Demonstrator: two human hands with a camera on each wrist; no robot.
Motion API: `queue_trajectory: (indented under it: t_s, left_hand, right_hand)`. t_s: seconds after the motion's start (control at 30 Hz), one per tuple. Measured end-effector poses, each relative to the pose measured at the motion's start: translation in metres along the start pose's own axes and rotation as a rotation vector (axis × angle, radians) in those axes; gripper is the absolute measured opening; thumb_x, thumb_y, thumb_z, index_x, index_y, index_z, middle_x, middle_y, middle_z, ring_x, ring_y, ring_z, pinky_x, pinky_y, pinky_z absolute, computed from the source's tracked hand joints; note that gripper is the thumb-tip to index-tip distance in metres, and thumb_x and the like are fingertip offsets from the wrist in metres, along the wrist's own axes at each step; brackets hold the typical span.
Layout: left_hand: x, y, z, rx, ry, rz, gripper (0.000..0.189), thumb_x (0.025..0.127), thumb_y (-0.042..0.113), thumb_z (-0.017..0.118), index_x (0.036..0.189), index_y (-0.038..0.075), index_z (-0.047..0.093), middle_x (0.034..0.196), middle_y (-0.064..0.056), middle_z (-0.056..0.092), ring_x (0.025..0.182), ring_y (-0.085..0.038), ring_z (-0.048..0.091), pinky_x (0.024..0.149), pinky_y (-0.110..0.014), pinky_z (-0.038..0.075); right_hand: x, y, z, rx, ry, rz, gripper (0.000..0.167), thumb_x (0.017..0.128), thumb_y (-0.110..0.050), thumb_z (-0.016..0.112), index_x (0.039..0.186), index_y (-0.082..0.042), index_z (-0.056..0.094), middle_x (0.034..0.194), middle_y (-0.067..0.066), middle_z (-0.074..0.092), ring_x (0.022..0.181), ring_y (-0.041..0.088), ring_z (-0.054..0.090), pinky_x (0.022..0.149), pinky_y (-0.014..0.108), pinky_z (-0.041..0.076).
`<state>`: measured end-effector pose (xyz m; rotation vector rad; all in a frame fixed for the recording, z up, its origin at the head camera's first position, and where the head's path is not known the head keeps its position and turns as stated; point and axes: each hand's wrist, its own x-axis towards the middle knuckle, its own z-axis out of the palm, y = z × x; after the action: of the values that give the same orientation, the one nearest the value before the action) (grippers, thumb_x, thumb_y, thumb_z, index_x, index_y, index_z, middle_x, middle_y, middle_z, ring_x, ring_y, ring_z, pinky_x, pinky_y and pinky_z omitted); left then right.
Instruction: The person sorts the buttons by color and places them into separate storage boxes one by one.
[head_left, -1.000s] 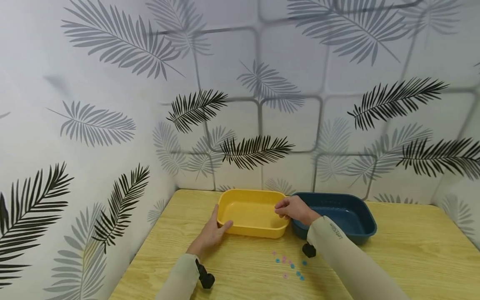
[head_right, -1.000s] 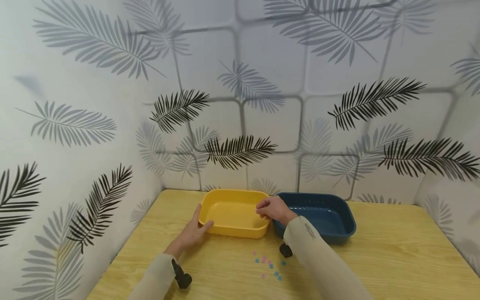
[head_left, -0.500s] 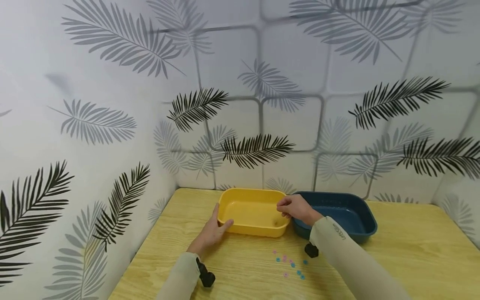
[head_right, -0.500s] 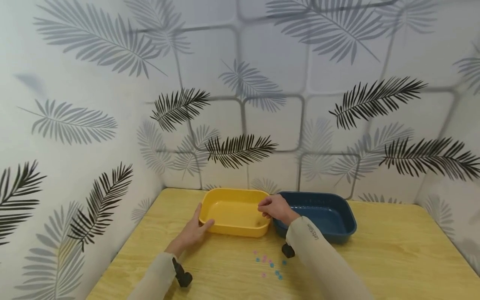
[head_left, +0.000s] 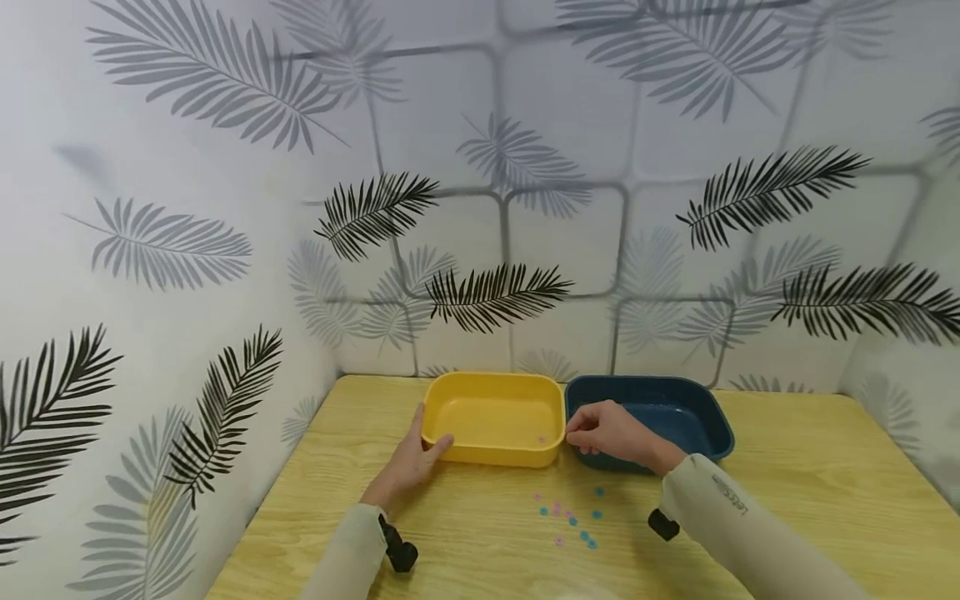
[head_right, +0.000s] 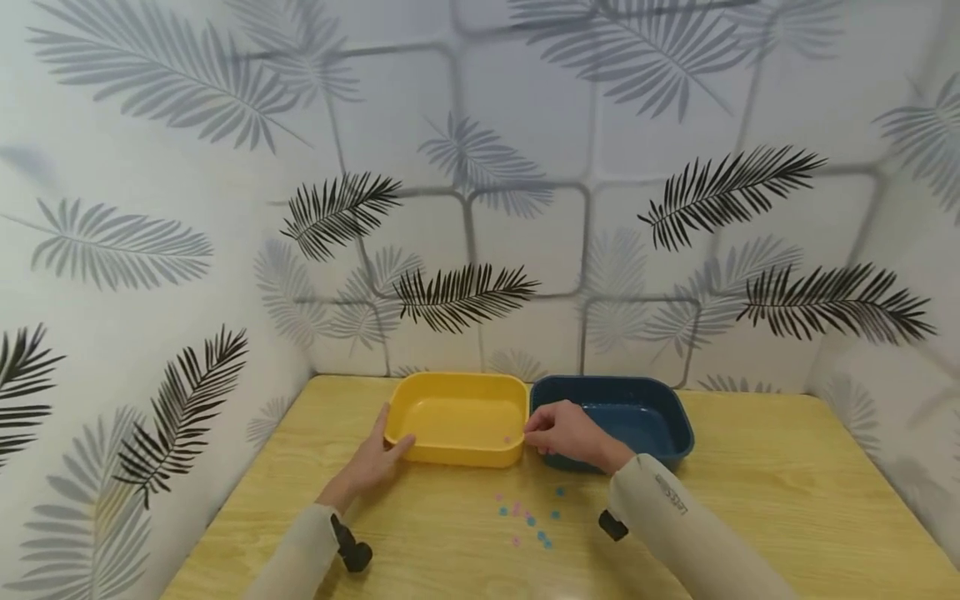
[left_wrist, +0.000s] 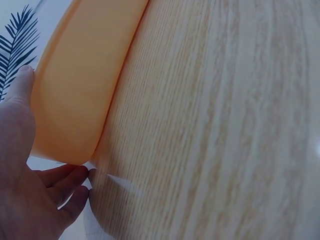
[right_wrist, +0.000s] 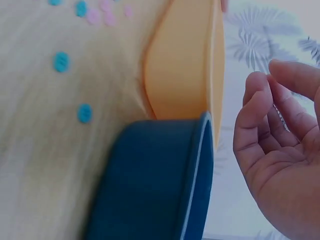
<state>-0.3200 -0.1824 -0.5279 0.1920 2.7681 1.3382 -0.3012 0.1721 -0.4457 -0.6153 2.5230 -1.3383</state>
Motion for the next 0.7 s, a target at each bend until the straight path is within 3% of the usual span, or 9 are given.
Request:
queue_trajectory:
  t_s: [0.27,0.43,0.7]
  left_hand:
    - [-0.002,0.002,-0.001,-0.030,-0.011,-0.021,0.096,0.090,0.058,0.052,0.152,0.010,-0.004,0.154,-0.020,0.016,0.138,-0.037,0.023,0.110,-0.052,0.018]
    - [-0.002,0.004,-0.001,-0.036,-0.012,-0.028,0.097,0.089,0.059,0.052,0.153,0.012,-0.005,0.155,-0.018,0.013,0.139,-0.035,0.021,0.110,-0.051,0.016]
    - [-0.002,0.005,0.000,-0.033,-0.010,-0.012,0.093,0.092,0.052,0.053,0.152,0.009,-0.004,0.155,-0.020,0.012,0.139,-0.037,0.020,0.110,-0.052,0.015]
  right_hand:
    - [-0.032,0.007,0.017,-0.103,-0.119,-0.126,0.005,0.088,-0.012,0.068,0.088,-0.009,0.071,0.081,-0.003,0.067,0.070,0.009,0.058,0.064,0.025,0.049]
    - [-0.045,0.019,0.030,-0.138,-0.149,-0.180,0.006,0.086,-0.016,0.070,0.087,-0.010,0.072,0.082,-0.011,0.064,0.071,0.006,0.056,0.064,0.025,0.049]
    - [-0.051,0.031,0.050,-0.165,-0.156,-0.204,0.009,0.082,-0.019,0.075,0.089,-0.014,0.074,0.084,-0.008,0.057,0.074,0.008,0.052,0.066,0.025,0.047]
